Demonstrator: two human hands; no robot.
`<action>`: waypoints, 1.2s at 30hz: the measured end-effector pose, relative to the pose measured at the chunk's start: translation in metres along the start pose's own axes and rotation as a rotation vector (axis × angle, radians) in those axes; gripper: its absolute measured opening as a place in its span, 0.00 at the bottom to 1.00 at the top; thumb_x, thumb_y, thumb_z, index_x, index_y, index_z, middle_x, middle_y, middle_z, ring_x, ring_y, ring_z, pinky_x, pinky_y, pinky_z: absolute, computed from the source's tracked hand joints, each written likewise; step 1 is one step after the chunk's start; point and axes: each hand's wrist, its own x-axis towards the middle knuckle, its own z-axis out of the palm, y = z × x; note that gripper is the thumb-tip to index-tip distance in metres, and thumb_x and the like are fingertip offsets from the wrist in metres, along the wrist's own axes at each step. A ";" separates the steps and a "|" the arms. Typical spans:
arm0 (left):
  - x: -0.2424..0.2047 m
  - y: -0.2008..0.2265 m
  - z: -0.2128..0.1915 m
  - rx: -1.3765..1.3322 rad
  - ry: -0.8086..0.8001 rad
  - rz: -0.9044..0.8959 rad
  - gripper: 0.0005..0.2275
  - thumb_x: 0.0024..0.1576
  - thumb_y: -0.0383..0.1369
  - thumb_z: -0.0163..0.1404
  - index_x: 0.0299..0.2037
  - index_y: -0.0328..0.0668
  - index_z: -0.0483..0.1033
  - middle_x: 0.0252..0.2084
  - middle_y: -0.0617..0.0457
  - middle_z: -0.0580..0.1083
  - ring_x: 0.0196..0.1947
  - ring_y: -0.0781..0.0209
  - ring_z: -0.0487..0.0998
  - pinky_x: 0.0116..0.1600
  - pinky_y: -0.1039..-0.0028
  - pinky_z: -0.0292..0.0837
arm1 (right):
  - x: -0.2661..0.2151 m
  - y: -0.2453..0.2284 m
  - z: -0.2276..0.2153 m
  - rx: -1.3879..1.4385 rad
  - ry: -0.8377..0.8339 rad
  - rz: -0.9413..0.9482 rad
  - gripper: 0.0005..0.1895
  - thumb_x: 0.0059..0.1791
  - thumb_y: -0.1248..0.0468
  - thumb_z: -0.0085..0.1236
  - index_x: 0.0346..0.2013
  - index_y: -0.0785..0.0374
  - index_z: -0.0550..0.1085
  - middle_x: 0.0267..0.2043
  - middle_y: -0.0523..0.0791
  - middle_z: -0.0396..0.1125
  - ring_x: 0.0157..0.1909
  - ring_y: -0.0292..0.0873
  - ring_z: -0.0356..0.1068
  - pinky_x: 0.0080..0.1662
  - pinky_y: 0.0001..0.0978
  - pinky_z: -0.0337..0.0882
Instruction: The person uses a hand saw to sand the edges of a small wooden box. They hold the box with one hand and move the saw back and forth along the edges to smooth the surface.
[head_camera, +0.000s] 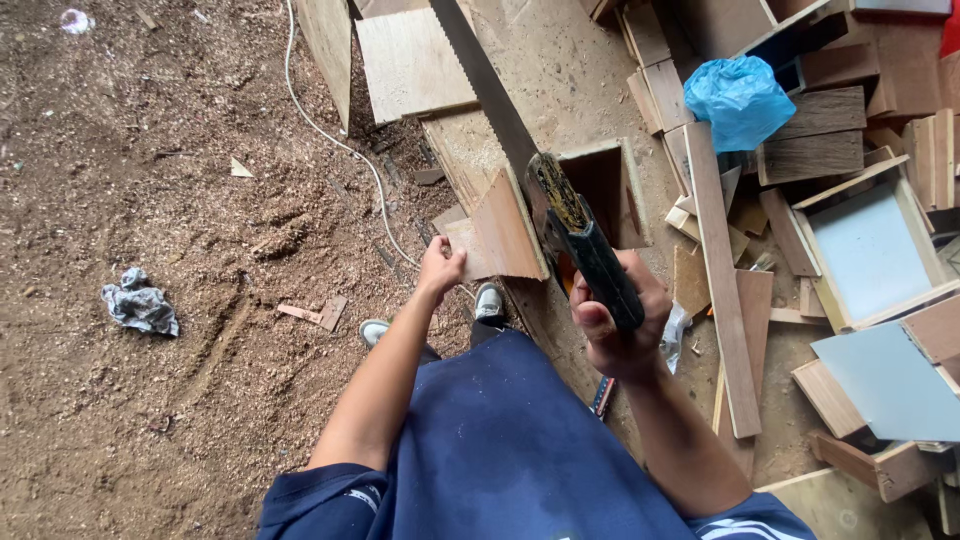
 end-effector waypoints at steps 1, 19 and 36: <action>0.002 -0.005 -0.001 0.040 0.009 0.013 0.16 0.58 0.35 0.52 0.54 0.37 0.69 0.40 0.46 0.76 0.38 0.57 0.78 0.42 0.65 0.76 | 0.001 -0.001 0.002 -0.018 -0.003 0.003 0.28 0.53 0.41 0.59 0.40 0.66 0.67 0.27 0.37 0.64 0.25 0.27 0.62 0.28 0.20 0.62; -0.009 -0.004 0.007 -0.344 -0.129 -0.078 0.12 0.61 0.30 0.53 0.51 0.47 0.63 0.29 0.53 0.70 0.24 0.64 0.69 0.26 0.71 0.66 | -0.035 0.068 0.000 -0.141 -0.024 -0.154 0.27 0.52 0.39 0.56 0.35 0.62 0.72 0.26 0.39 0.65 0.26 0.33 0.67 0.29 0.27 0.67; -0.002 0.016 -0.002 -0.242 -0.179 -0.192 0.10 0.65 0.31 0.47 0.54 0.44 0.61 0.44 0.42 0.78 0.37 0.54 0.83 0.40 0.63 0.81 | -0.072 0.184 0.036 -0.276 0.000 -0.103 0.17 0.51 0.52 0.54 0.27 0.62 0.73 0.15 0.41 0.63 0.16 0.38 0.68 0.20 0.34 0.67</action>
